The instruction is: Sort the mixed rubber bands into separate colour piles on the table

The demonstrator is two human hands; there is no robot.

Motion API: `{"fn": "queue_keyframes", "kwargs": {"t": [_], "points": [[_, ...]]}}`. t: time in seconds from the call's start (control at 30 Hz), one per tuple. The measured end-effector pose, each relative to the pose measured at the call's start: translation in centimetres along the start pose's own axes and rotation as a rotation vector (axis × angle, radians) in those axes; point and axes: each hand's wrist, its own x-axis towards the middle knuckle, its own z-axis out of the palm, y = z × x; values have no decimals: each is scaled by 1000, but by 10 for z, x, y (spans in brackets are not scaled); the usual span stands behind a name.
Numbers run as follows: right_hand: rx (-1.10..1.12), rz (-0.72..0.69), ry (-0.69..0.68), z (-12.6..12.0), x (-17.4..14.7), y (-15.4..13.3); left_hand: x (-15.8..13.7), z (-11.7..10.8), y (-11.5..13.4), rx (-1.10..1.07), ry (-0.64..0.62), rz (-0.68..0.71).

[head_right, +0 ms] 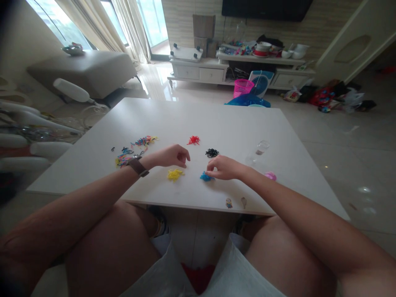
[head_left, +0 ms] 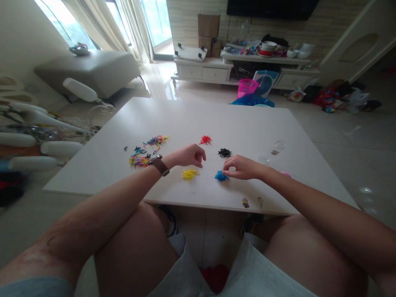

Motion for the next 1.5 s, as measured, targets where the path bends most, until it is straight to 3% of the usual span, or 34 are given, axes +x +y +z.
{"fn": "queue_keyframes", "kwargs": {"t": [0.13,0.33,0.53,0.8,1.5], "points": [[-41,6,2,2,0,1,1,2,0,-70,20,10],[-44,23,269,7,4,-9,-1,6,9,-303,49,31],[90,18,363,17,12,-32,-3,13,28,-432,84,76],[113,26,448,20,12,-31,0,18,25,-409,95,112],[98,89,519,13,11,-34,-2,16,25,-257,134,183]]}}
